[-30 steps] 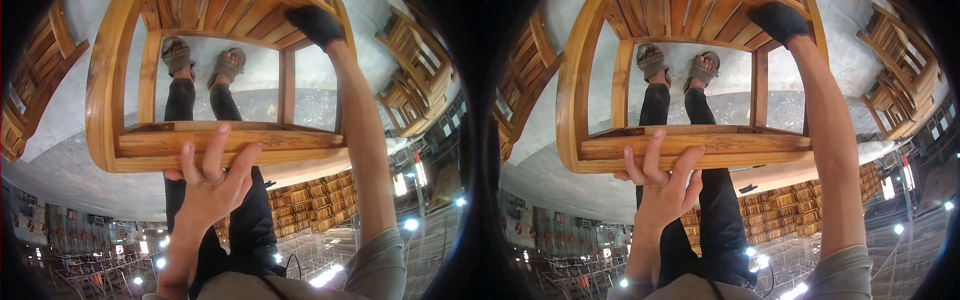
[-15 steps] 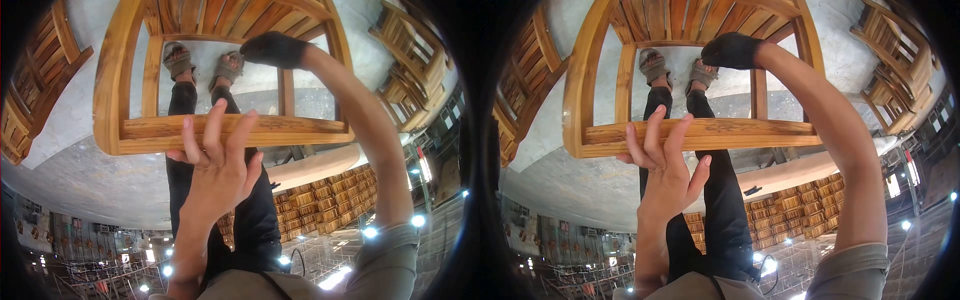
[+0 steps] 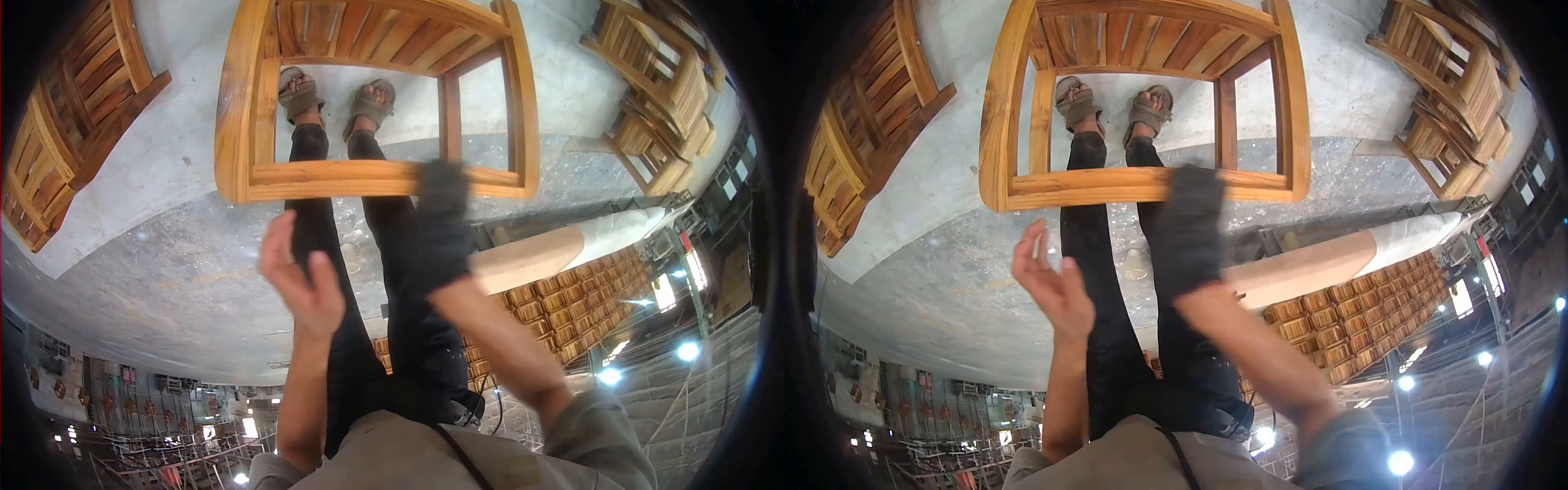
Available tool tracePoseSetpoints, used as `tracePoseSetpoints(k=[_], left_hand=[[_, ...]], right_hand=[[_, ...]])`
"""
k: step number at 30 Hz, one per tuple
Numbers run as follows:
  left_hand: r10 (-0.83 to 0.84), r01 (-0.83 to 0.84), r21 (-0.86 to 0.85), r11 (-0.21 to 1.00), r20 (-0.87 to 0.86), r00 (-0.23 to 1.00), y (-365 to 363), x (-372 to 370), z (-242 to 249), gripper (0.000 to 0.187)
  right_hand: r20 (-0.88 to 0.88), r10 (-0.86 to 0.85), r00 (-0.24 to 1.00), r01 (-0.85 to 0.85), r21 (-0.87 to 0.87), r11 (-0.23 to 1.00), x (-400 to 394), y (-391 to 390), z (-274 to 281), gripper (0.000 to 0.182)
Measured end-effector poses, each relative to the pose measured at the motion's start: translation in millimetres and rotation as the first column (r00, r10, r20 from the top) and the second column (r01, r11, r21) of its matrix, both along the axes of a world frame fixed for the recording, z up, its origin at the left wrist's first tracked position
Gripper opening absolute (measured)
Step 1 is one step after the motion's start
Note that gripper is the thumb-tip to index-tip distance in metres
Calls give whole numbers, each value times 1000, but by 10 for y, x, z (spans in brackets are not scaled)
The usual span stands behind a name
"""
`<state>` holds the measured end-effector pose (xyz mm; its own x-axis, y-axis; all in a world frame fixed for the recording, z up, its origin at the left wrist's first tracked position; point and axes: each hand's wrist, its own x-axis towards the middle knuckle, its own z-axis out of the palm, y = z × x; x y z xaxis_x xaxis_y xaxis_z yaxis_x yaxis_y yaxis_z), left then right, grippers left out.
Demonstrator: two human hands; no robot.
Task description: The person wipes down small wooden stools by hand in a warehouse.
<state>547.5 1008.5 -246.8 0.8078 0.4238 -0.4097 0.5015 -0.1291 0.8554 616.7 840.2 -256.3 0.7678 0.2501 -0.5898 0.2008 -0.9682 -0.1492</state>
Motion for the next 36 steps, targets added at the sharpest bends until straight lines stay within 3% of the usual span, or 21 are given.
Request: tracePoseSetpoints(k=[1,2,4,5,6,8,10,12,14,16,18,20,22,23,25,27,29,31,32,34,36], left_hand=[[83,-82,15,997,-147,986,65,-120,33,58],[167,-162,42,986,-285,944,153,-253,48,56],[-212,361,153,920,-580,786,412,-673,-20,56],[-286,433,97,896,-619,731,494,-1110,-131,63],[-294,444,99,890,-619,728,492,-1308,-203,63],[-276,117,-273,955,-668,692,511,-1463,-327,75],[-304,172,-258,951,-663,684,402,-1235,-247,83],[-329,252,-218,943,-725,605,373,-1133,-267,86],[-306,259,-183,948,-742,597,328,-1089,-344,86],[-233,259,-106,960,-816,528,285,-936,-304,84],[-212,242,-83,967,-792,572,307,-973,-342,83],[-178,222,-50,974,-775,606,326,-1061,-379,82],[-193,247,-20,969,-691,697,358,-1157,-415,80],[-195,270,15,963,-655,730,354,-1138,-413,78],[-175,248,-7,969,-727,664,346,-1097,-374,80],[-147,237,13,971,-753,642,389,-1073,-354,81],[-165,199,-50,979,-766,621,416,-1034,-318,81],[-150,182,-43,982,-763,629,428,-1039,-332,82],[-150,176,-47,983,-759,633,429,-1046,-324,82],[-138,176,-35,984,-775,617,421,-1028,-312,82],[-127,172,-28,985,-791,598,423,-1053,-303,82]], right_hand=[[-188,262,946,-286,-110,952,14,344,-32,60],[-105,-22,994,42,190,981,69,756,19,61],[-159,-31,987,91,389,917,157,1256,-124,66],[-142,-4,990,61,401,914,161,1323,-170,67],[-128,19,992,36,413,910,130,1357,-200,68],[-150,20,988,60,510,858,132,924,-200,70],[-145,-79,986,130,388,912,72,193,-268,66],[48,-126,991,117,154,981,-23,-572,-97,66],[83,-98,992,117,-261,958,-123,-1404,-163,75],[-134,5,991,-94,-668,738,-127,-1939,-158,76],[-257,-16,966,-164,-661,732,-93,-1919,-100,75],[-387,-30,922,-243,-636,733,-115,-1719,-14,74],[-241,-223,945,83,-480,873,-194,-1301,25,64],[-263,-204,943,68,-449,891,-177,-1126,81,64],[-522,-308,796,212,-235,948,-132,-801,161,46],[-503,-123,856,219,136,966,-92,-413,213,34],[-552,-9,834,190,271,944,260,149,447,36],[-296,24,955,107,419,902,447,568,509,42],[-297,38,954,97,426,900,446,679,455,42],[-45,59,997,-42,322,946,454,883,312,52],[-103,98,990,-72,224,972,403,1119,197,62]])
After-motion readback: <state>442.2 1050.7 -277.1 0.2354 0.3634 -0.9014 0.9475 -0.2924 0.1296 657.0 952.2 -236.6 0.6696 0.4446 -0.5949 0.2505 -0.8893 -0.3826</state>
